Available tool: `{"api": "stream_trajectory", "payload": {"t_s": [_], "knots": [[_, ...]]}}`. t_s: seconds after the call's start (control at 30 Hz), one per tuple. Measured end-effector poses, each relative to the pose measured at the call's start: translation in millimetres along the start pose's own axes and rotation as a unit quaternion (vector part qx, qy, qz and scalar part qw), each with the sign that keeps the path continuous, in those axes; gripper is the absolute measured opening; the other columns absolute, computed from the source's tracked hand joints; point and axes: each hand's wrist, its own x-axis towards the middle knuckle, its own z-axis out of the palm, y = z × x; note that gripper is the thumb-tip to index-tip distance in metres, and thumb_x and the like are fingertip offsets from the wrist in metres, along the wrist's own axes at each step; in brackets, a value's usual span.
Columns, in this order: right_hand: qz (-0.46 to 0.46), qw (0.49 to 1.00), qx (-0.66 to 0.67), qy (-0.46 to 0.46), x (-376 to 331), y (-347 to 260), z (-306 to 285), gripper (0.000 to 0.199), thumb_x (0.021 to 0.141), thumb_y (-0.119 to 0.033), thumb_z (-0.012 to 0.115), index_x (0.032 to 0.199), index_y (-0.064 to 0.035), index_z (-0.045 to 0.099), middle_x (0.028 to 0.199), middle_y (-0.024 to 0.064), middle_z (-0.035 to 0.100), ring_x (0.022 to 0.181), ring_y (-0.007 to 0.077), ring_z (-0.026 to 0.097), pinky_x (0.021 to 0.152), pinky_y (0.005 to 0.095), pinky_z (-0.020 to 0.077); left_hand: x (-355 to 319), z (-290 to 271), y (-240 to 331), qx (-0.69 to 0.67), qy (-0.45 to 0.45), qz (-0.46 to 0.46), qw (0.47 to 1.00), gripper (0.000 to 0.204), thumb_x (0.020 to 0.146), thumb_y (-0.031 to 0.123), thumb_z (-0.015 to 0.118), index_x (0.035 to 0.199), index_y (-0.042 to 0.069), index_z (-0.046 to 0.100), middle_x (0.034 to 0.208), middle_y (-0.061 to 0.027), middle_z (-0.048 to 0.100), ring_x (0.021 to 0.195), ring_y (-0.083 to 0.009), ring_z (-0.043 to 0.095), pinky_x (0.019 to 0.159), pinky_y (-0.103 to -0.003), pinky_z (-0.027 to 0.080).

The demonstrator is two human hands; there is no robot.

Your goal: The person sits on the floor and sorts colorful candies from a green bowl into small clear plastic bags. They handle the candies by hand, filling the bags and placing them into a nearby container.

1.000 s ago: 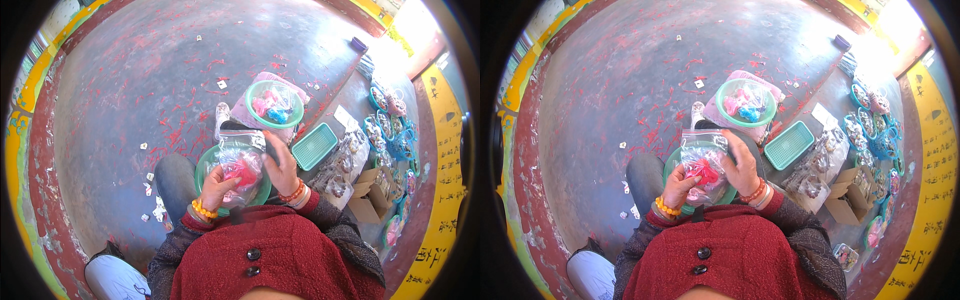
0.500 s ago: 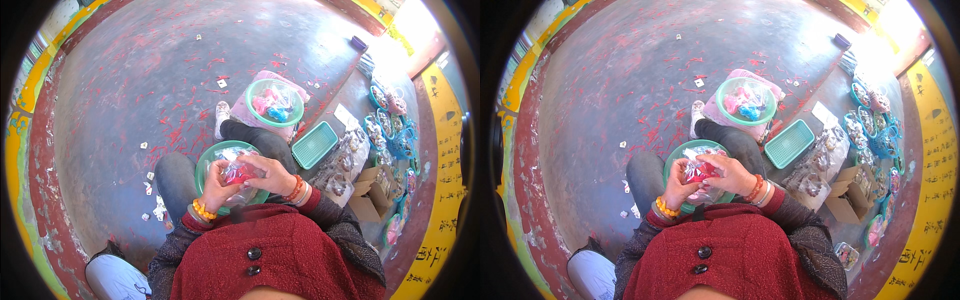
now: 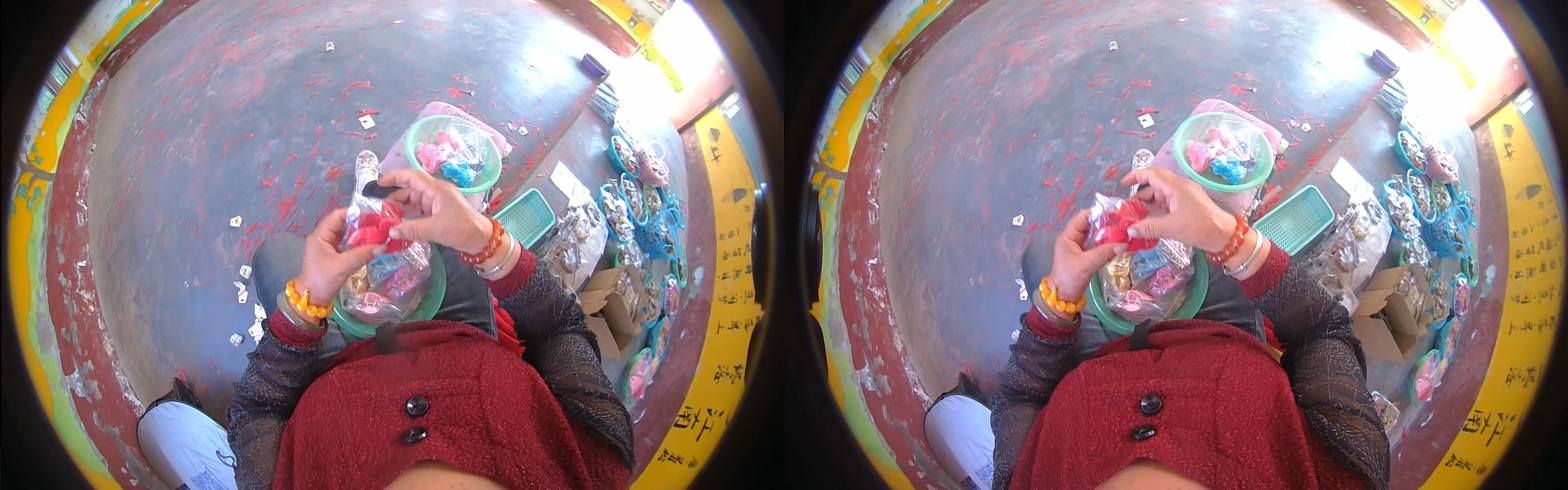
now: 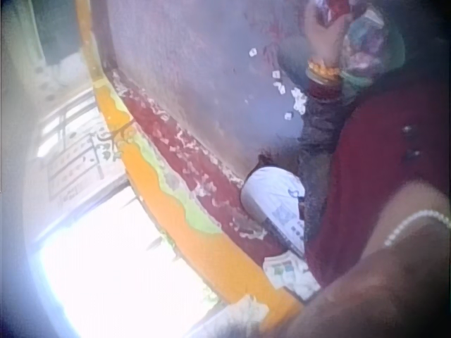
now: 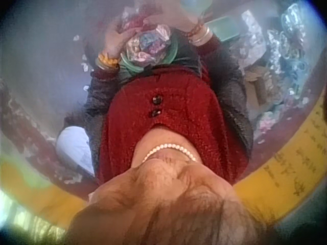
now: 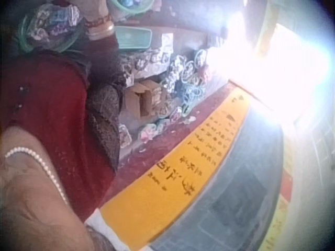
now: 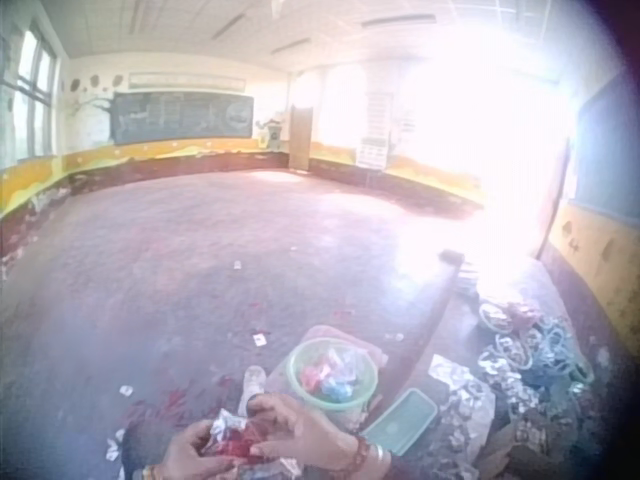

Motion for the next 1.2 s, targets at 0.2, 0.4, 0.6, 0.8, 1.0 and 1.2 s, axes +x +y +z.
{"api": "stream_trajectory", "payload": {"t_s": [0.2, 0.4, 0.6, 0.8, 1.0, 1.2], "knots": [[0.022, 1.000, 0.001, 0.000, 24, 15, 1, 0.050, 0.082, -0.011, 0.070, 0.126, 0.0023, 0.048, 0.118, 0.0081, 0.057, 0.105, 0.0135, 0.056, 0.090, 0.0286, 0.0461, 2, -4, 3, -0.036, 0.099, 0.018, 0.994, 0.042, 0.077, 0.000, 0.073, 0.115, 0.000, 0.053, 0.105, -0.0074, 0.062, 0.094, -0.0131, 0.061, 0.084, -0.027, 0.050], [0.117, 0.993, 0.004, 0.007, 35, 82, 1, 0.034, 0.085, -0.012, 0.064, 0.114, 0.0040, 0.058, 0.100, 0.0062, 0.065, 0.089, 0.0101, 0.060, 0.078, 0.0244, 0.0488, -10, -18, -44, -0.053, 0.152, -0.118, 0.980, 0.031, 0.085, 0.012, 0.067, 0.110, -0.001, 0.054, 0.100, -0.0081, 0.064, 0.086, -0.0139, 0.063, 0.073, -0.025, 0.053], [0.193, 0.974, -0.117, 0.011, 43, 115, 6, 0.034, 0.080, -0.022, 0.063, 0.104, 0.0016, 0.065, 0.084, 0.0106, 0.068, 0.072, 0.0132, 0.063, 0.065, 0.0271, 0.0499, -24, -32, -86, 0.060, 0.137, -0.187, 0.971, 0.032, 0.091, 0.022, 0.059, 0.112, 0.000, 0.050, 0.094, -0.0107, 0.064, 0.079, -0.0167, 0.064, 0.067, -0.026, 0.052], [0.133, 0.959, -0.251, -0.016, 53, 134, 11, 0.029, 0.080, -0.023, 0.061, 0.101, -0.0041, 0.067, 0.084, 0.0132, 0.067, 0.072, 0.0215, 0.065, 0.067, 0.0315, 0.0509, -26, -35, -88, 0.225, 0.148, -0.215, 0.939, 0.034, 0.090, 0.021, 0.059, 0.110, -0.005, 0.049, 0.083, -0.0120, 0.065, 0.072, -0.0190, 0.066, 0.064, -0.028, 0.052], [0.048, 0.933, -0.355, 0.006, 53, 144, 17, 0.027, 0.079, -0.026, 0.062, 0.096, -0.0057, 0.068, 0.085, 0.0151, 0.068, 0.079, 0.0329, 0.065, 0.073, 0.0375, 0.0509, -32, -41, -104, 0.444, 0.145, -0.129, 0.875, 0.050, 0.085, 0.021, 0.062, 0.120, -0.009, 0.041, 0.076, -0.0185, 0.064, 0.072, -0.0318, 0.066, 0.066, -0.038, 0.049], [-0.013, 0.887, -0.457, 0.061, 41, 134, 24, 0.037, 0.077, -0.031, 0.065, 0.108, -0.0113, 0.065, 0.097, 0.0130, 0.065, 0.096, 0.0321, 0.058, 0.083, 0.0410, 0.0454, -32, -35, -93, 0.419, 0.150, -0.115, 0.888, 0.060, 0.084, 0.019, 0.060, 0.131, -0.003, 0.031, 0.076, -0.0203, 0.064, 0.072, -0.0346, 0.064, 0.067, -0.041, 0.049]]}}
